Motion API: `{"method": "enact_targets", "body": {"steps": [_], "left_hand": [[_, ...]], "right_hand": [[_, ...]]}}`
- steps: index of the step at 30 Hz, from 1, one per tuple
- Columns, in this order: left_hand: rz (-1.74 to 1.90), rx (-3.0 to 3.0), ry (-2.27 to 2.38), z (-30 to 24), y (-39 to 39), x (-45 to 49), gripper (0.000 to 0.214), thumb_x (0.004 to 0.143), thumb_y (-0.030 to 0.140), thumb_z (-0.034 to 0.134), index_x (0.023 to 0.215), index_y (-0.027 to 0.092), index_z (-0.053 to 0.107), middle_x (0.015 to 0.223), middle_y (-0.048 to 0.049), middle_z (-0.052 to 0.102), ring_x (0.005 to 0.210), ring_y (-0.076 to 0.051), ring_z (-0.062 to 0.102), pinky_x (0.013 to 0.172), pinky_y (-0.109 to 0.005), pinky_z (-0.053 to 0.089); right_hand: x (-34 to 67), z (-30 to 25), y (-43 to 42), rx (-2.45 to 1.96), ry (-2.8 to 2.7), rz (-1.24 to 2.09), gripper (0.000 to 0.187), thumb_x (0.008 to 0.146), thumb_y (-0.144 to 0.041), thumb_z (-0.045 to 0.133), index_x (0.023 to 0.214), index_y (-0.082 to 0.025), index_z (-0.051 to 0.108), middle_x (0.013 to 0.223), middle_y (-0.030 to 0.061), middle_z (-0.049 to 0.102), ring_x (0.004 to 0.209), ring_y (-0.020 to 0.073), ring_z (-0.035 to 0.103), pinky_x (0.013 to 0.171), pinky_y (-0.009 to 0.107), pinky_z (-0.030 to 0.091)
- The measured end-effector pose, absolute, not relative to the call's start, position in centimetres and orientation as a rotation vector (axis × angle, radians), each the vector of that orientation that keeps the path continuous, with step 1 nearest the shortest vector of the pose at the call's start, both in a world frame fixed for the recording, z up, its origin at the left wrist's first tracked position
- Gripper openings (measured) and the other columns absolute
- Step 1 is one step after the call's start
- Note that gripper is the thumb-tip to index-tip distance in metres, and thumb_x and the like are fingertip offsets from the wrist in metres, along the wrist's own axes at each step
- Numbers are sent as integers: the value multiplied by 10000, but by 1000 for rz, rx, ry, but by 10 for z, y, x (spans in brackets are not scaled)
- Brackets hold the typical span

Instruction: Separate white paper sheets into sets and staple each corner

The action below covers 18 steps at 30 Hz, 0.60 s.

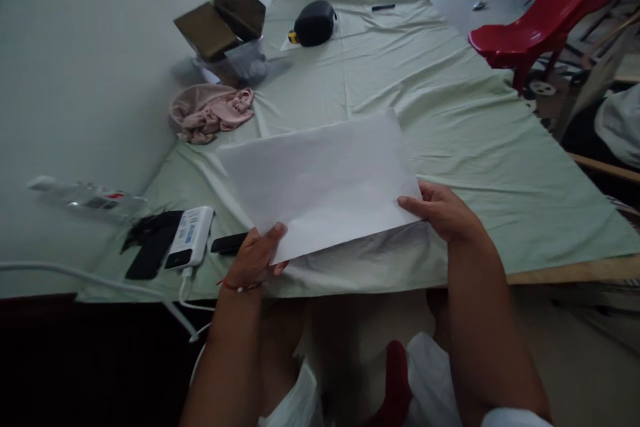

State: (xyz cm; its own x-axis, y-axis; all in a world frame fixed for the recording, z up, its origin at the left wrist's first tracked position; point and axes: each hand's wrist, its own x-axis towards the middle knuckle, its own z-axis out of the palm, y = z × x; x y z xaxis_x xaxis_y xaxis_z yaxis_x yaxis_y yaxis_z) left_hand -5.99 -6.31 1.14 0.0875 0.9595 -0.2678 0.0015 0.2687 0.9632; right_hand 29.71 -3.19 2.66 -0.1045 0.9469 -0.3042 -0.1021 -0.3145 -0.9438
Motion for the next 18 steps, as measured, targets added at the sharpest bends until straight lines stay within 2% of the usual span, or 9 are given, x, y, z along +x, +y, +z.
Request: {"method": "enact_targets", "body": {"steps": [4,8,13,18], "left_hand": [[920,1059,1215,7,-65,-66,464,818,667,782,763,226,648,419,36,509,279,-113,397,282,-257,266],[907,1046,1232,9,-66,-73,487,826,675,772,724,220,633,414,34,513,274,-96,379,278,-240,258],[925,984,1285,18,-65,-78,462,810,660,773,735,226,634,470,-15,614,279,-93,372,285,-239,207],[874,948,1258,19,-68,-79,527,797,711,771,762,200,645,496,-46,655,286,-82,372,284,-219,176]], "right_hand": [[289,29,-34,-1325,-885,1606,405,549,-482,1003,788,-223,803,772,48,787,590,171,670,525,284,537],[282,31,-35,-1328,-943,1630,353,553,-447,1003,752,-235,803,759,47,786,578,168,669,504,273,543],[272,23,-30,-1346,-1112,1662,334,599,-492,974,644,-244,755,650,31,725,540,158,624,462,277,546],[264,20,-23,-1354,-1024,1564,359,564,-466,984,627,-207,743,627,35,694,474,109,565,391,222,477]]}}
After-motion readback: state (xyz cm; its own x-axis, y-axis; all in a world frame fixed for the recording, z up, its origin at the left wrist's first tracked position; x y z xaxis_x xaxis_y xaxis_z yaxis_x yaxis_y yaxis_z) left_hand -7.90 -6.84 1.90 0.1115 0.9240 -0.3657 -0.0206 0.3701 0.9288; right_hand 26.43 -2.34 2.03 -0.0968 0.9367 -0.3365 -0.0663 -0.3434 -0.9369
